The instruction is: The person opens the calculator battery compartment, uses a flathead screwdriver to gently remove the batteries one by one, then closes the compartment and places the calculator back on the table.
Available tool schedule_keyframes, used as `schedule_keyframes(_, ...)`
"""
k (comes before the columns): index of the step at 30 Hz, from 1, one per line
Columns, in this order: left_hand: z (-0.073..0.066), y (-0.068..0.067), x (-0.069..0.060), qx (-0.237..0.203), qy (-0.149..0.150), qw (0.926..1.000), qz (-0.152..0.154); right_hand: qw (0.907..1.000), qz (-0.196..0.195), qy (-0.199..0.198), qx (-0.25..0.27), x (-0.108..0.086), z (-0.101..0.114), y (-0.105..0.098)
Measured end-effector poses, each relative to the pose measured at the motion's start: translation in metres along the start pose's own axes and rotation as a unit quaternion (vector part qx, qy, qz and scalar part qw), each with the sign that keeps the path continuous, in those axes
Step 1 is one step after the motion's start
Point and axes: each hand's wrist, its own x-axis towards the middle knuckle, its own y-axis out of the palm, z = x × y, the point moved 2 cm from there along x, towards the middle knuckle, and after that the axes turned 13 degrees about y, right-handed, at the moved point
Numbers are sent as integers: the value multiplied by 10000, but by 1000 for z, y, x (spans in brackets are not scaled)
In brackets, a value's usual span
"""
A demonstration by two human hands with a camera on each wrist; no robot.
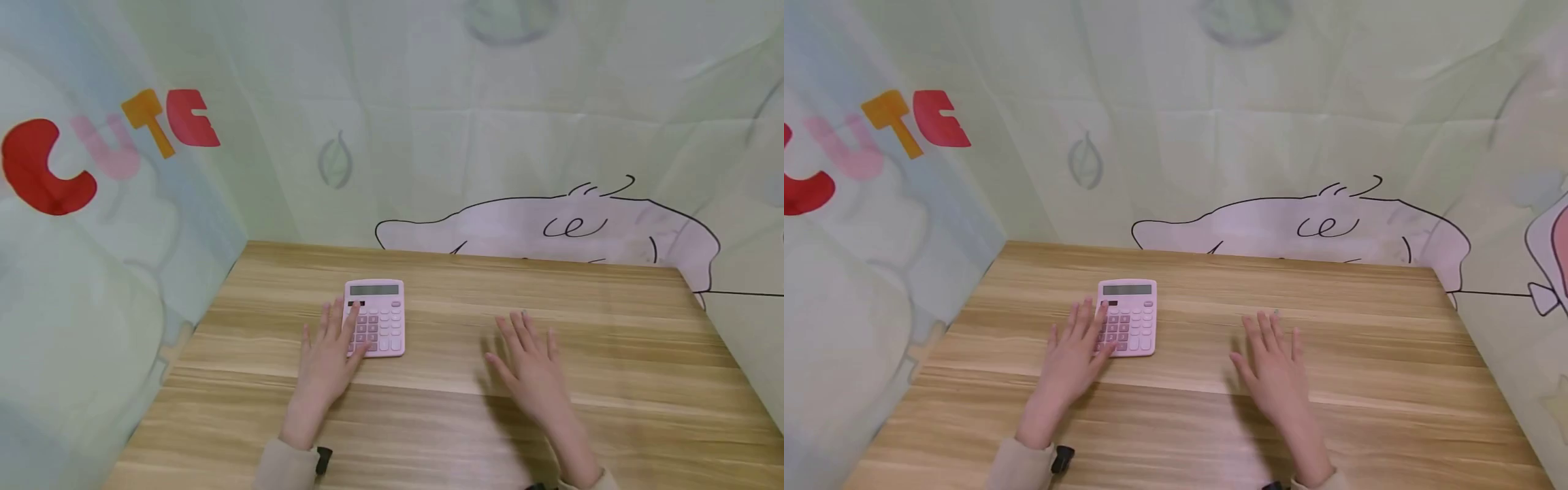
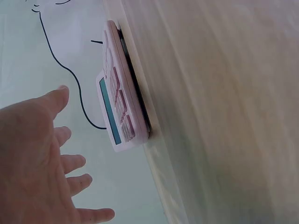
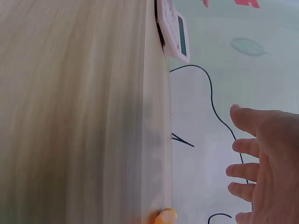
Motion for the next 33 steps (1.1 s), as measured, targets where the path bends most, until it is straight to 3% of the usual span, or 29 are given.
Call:
schedule_keyframes(10,4,-3,3,-40,-77,9999,-129,9987,-372,-222,279,6,17,8)
schedule_keyframes(33,7,-3,8,-598,-319,9976,-133,9937,-695,-516,714,19,49,21)
